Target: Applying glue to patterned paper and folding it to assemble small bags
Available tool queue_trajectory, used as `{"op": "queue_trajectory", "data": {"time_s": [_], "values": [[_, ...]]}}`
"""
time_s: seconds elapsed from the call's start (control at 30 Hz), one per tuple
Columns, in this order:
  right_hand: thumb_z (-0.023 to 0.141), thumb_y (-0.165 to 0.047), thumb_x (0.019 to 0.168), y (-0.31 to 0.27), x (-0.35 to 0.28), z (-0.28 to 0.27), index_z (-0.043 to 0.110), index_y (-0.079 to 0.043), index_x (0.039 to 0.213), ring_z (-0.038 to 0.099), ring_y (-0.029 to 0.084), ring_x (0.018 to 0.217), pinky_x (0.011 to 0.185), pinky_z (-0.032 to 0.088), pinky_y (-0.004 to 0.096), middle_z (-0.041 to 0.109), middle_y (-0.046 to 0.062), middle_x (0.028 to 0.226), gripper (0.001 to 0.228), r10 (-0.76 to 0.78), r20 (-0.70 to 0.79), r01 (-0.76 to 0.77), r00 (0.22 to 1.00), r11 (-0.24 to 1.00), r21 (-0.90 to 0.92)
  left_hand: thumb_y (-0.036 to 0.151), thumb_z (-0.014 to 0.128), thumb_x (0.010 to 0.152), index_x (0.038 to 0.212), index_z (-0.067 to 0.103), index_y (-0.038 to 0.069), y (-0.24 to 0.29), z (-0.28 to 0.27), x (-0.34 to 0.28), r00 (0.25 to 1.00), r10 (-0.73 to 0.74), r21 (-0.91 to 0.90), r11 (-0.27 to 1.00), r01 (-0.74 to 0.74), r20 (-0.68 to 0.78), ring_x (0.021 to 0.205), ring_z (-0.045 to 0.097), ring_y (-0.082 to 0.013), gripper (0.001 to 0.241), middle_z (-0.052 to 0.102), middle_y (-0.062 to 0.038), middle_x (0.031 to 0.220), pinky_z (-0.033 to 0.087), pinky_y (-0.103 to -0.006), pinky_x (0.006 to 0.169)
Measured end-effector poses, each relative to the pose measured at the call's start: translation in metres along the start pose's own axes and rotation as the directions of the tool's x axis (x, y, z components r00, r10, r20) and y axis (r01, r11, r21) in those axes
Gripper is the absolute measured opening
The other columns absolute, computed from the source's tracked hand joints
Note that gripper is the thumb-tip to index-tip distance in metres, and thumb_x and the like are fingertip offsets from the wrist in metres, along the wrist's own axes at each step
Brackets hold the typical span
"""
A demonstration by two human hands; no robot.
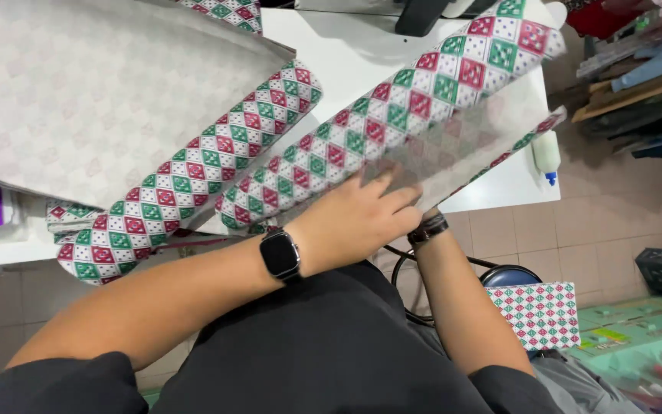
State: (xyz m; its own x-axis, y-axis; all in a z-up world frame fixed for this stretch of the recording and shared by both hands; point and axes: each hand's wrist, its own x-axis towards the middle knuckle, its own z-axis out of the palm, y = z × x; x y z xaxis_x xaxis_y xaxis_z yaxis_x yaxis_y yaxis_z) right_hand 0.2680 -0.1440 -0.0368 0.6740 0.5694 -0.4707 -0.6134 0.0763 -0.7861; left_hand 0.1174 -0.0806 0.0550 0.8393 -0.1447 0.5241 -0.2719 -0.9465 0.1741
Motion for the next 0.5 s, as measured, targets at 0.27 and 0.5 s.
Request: {"op": "queue_trajectory", "data": {"time_s": [0.27, 0.5], "values": [[0.035, -0.082, 0.085, -0.070, -0.023, -0.140, 0.052, -0.004, 0.135, 0.074, 0.037, 0.096, 0.065, 0.068, 0.041, 0.067, 0.024, 0.121, 0.094, 0.011, -0.270, 0.027, 0.963, 0.991, 0.134, 0.035, 0.073, 0.089, 0.123, 0.060, 0.019, -0.031, 0.124, 0.023, 0.973, -0.047, 0.026, 0.999, 0.042, 0.227, 0.130, 0.055, -0.0468, 0.040, 0.065, -0.010, 0.135, 0.040, -0.0748, 0.098], [0.071, -0.010, 0.097, -0.087, -0.018, -0.160, 0.071, -0.006, 0.118, 0.067, 0.030, 0.108, 0.092, 0.054, 0.039, 0.071, 0.009, 0.116, 0.021, -0.755, 0.530, 0.671, 0.387, -0.164, -0.723, 0.046, 0.072, 0.086, 0.106, 0.068, 0.019, -0.043, 0.139, 0.033, 0.866, 0.034, -0.104, 0.994, 0.021, 0.498, 0.141, 0.047, -0.0404, 0.034, 0.060, -0.003, 0.145, 0.023, -0.0826, 0.107]]}}
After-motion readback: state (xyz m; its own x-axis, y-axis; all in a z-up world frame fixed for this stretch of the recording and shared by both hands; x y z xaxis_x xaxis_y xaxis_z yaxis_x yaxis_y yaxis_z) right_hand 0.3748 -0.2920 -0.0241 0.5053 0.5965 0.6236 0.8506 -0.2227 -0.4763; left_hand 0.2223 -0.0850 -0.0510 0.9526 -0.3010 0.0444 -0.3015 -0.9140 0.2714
